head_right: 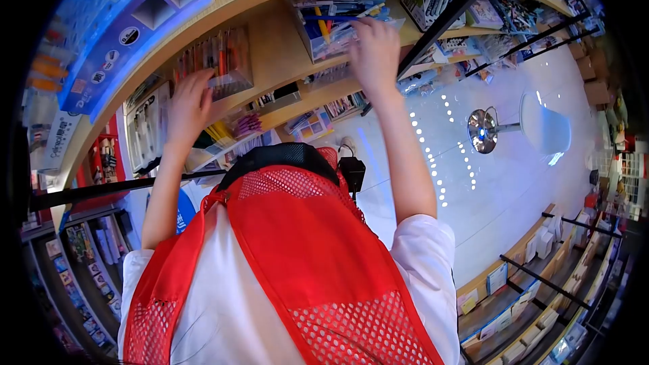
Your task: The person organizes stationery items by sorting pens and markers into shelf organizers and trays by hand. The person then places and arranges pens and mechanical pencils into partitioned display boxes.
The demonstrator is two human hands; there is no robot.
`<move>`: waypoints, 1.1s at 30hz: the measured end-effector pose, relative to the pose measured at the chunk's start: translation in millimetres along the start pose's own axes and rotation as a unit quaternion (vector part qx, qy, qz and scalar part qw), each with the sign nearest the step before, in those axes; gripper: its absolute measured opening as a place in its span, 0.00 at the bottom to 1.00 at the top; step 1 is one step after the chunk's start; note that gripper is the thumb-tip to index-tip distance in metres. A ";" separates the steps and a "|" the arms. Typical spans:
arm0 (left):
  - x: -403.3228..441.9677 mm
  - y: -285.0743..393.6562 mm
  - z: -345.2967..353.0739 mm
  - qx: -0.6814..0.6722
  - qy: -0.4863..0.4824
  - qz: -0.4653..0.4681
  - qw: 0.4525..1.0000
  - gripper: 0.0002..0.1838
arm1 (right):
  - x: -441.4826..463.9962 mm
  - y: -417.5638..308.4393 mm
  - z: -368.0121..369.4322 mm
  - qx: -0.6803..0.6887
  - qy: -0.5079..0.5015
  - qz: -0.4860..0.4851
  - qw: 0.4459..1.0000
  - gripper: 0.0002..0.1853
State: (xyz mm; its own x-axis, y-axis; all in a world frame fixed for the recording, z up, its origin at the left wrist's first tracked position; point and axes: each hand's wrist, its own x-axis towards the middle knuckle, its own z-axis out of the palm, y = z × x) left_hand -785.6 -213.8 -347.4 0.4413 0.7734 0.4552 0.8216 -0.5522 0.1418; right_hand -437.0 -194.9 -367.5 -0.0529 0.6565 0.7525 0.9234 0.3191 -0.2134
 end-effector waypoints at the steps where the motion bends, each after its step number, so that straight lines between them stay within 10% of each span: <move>1: 1.8 10.0 1.6 -0.017 0.003 0.013 1.000 0.17 | -0.8 18.0 0.8 -0.002 -0.035 -0.011 0.999 0.17; 11: 37.6 89.9 66.3 -0.228 -0.032 -0.141 0.963 0.18 | 17.1 60.0 20.0 0.063 -0.082 -0.099 0.990 0.09; 17: 61.4 115.8 115.0 -0.566 -0.035 -0.487 0.664 0.34 | 15.2 71.5 11.6 0.195 -0.147 -0.148 0.958 0.06; 22: 66.4 169.0 100.5 -0.581 -0.028 -0.504 0.639 0.42 | -1.7 74.4 -15.3 0.277 -0.179 -0.170 0.928 0.06; 29: 54.0 189.4 119.3 -0.508 0.081 -0.546 0.661 0.29 | 4.2 72.3 -9.9 0.317 -0.177 -0.209 0.908 0.07; 33: 47.9 172.5 128.6 -0.444 0.132 -0.468 0.752 0.27 | 10.9 66.2 3.1 0.355 -0.185 -0.177 0.899 0.07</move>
State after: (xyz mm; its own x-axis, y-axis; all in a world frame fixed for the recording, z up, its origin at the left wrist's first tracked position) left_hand -576.3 -232.0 -414.2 -0.3652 0.9285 -0.0674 0.1105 0.1152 0.9872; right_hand -377.6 -164.5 -375.3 -0.5405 0.5681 0.6206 0.3543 0.8227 -0.4446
